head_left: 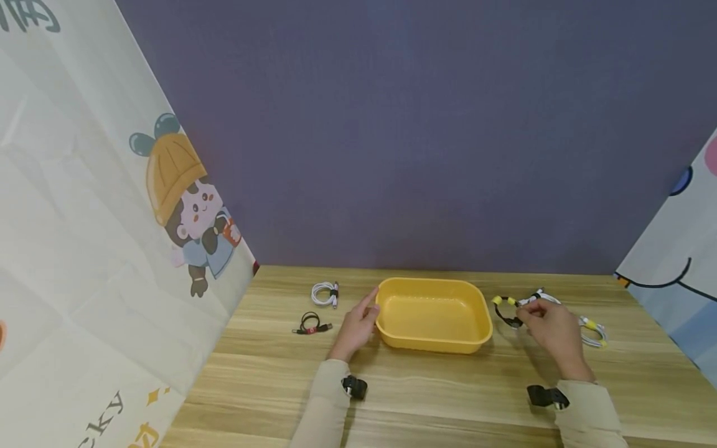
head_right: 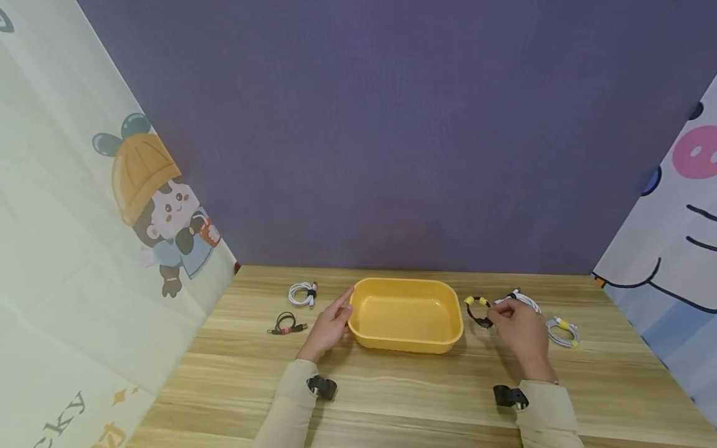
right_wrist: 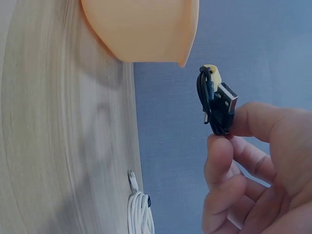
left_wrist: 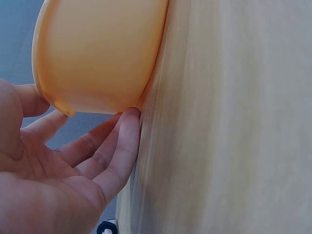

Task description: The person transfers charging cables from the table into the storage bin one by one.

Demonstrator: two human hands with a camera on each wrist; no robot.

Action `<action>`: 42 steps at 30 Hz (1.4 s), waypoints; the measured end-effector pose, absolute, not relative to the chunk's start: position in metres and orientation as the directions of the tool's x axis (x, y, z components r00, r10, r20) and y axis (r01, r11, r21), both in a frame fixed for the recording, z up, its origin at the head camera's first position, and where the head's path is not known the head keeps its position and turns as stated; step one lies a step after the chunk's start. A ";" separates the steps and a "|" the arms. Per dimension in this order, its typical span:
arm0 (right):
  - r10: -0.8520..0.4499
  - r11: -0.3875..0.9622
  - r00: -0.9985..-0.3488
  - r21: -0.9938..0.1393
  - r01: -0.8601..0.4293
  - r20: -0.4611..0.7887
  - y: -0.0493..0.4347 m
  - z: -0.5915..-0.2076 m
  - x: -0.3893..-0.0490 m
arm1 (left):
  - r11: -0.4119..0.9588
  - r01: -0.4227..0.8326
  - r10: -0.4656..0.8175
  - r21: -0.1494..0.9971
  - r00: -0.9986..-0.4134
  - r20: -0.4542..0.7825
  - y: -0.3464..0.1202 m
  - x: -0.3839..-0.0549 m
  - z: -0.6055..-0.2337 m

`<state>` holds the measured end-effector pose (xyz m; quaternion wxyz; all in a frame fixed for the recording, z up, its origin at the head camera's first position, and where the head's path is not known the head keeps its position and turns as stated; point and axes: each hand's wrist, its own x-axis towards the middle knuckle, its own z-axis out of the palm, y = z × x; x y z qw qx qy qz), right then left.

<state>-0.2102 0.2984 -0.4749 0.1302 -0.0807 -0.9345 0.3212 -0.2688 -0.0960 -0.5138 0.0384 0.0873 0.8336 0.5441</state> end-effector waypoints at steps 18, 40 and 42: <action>0.208 0.764 -0.949 -0.646 0.007 0.236 0.279 -0.472 -0.213 | 0.390 0.101 0.189 0.915 -0.982 0.028 -0.097 -0.270 -0.516; 0.183 0.753 -0.964 -0.658 0.012 0.193 0.260 -0.470 -0.215 | 0.383 0.100 0.178 0.918 -0.983 0.033 -0.096 -0.271 -0.514; 0.182 0.749 -0.967 -0.663 0.018 0.179 0.259 -0.469 -0.215 | 0.380 0.102 0.178 0.919 -0.983 0.036 -0.096 -0.271 -0.515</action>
